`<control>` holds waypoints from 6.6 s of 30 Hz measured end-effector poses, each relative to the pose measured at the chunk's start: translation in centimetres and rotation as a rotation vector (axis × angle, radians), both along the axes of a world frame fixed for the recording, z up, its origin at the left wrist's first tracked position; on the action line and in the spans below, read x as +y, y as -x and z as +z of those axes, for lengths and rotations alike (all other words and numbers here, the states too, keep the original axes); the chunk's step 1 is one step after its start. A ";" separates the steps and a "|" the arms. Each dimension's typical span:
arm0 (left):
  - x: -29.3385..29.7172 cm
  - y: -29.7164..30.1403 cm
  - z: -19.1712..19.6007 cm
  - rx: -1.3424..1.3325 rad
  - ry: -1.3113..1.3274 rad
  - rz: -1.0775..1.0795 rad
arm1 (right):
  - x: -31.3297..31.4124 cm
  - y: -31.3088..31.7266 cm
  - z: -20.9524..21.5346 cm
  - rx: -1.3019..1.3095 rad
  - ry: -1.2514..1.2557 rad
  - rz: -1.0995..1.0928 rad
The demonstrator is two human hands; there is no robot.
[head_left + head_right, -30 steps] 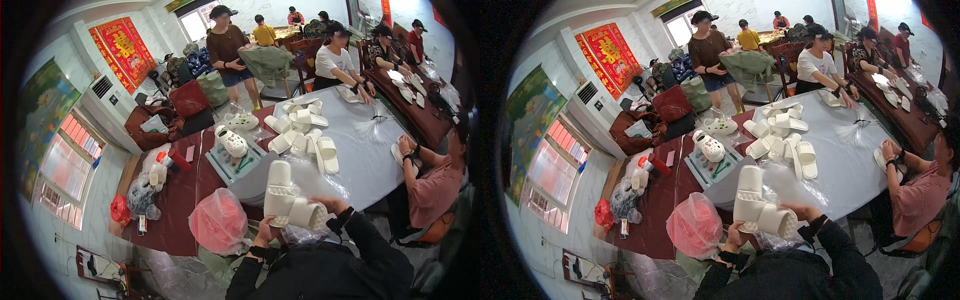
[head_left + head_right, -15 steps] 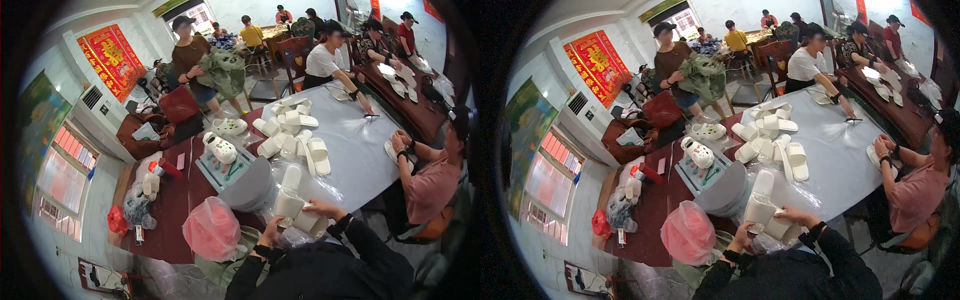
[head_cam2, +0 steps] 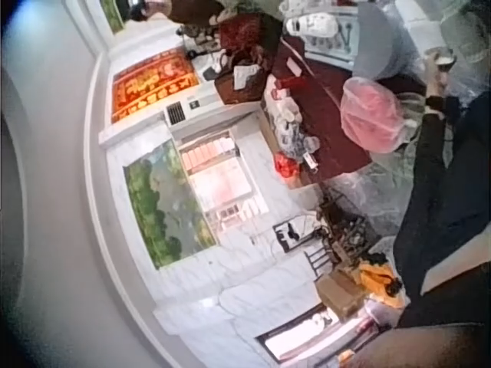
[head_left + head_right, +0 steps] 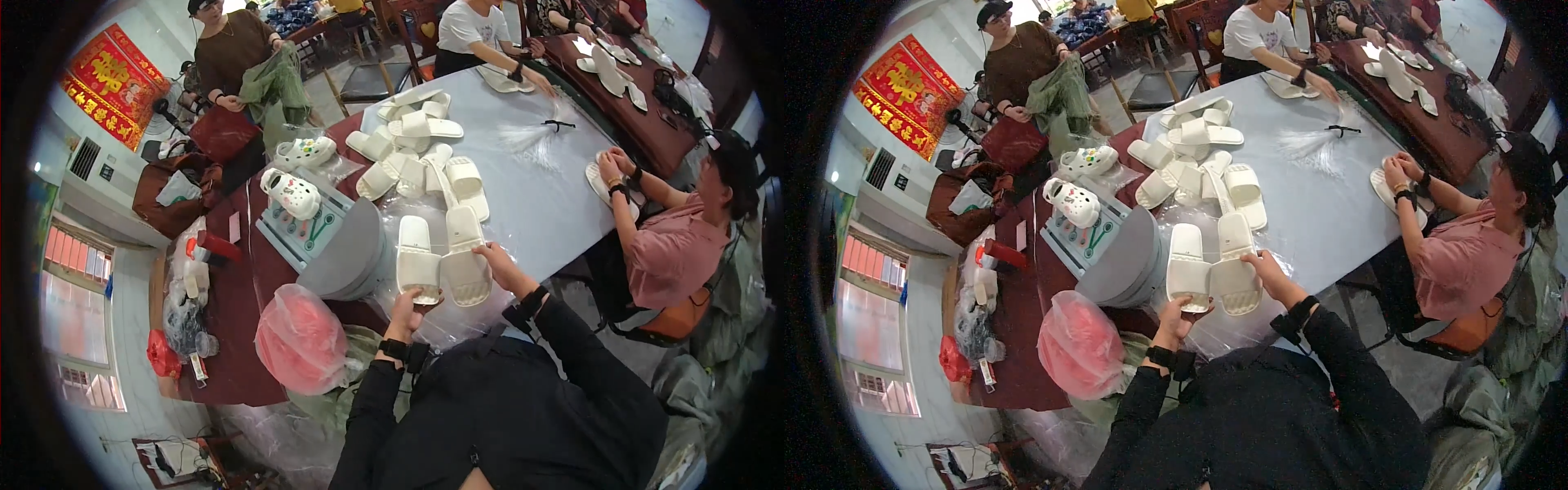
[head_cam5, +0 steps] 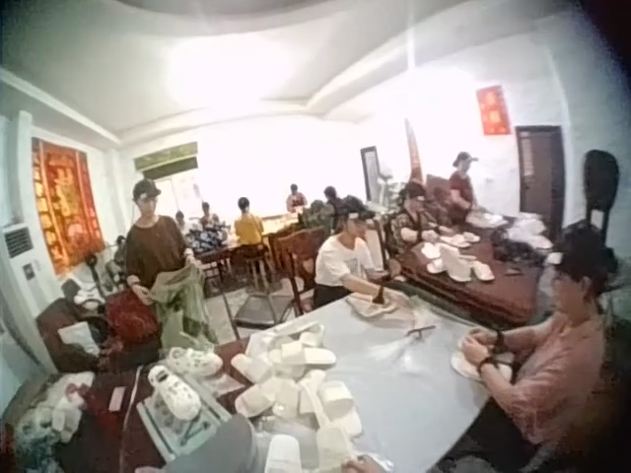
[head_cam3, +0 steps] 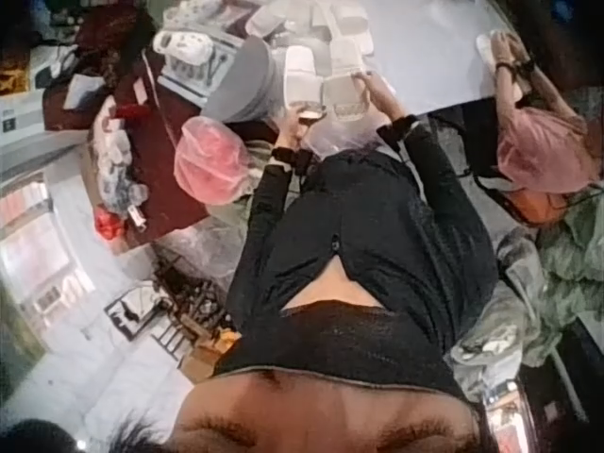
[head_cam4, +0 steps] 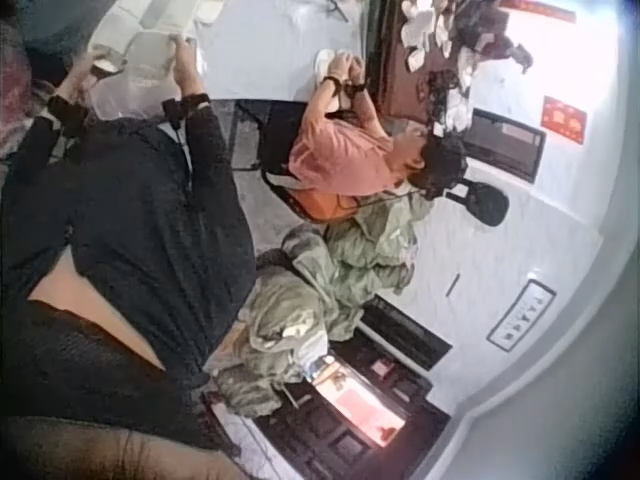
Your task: Inspecting, cleaning, and packing finished white slippers into plastic bags.
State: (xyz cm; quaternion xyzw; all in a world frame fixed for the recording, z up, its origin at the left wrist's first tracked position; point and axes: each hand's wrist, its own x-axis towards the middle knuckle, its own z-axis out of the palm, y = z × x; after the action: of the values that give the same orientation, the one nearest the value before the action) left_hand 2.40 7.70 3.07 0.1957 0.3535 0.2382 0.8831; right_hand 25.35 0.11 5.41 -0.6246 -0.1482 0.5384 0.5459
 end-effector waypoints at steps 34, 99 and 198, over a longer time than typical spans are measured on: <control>-5.6 5.4 -2.5 0.461 -0.183 -0.066 | 6.5 4.8 -5.9 -0.902 0.078 0.804; -4.4 -3.2 0.5 0.775 -1.864 -0.397 | -10.7 1.9 0.1 0.037 0.162 -0.314; -13.1 18.5 -7.9 1.849 -0.939 -0.117 | 5.1 11.7 18.6 -1.071 -1.031 0.695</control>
State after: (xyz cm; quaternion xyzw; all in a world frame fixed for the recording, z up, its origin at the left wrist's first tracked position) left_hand -16.11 -5.44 -4.86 0.6434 0.7544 0.0657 0.1123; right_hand 13.67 5.17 24.00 -0.3859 -0.8026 0.1700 0.4218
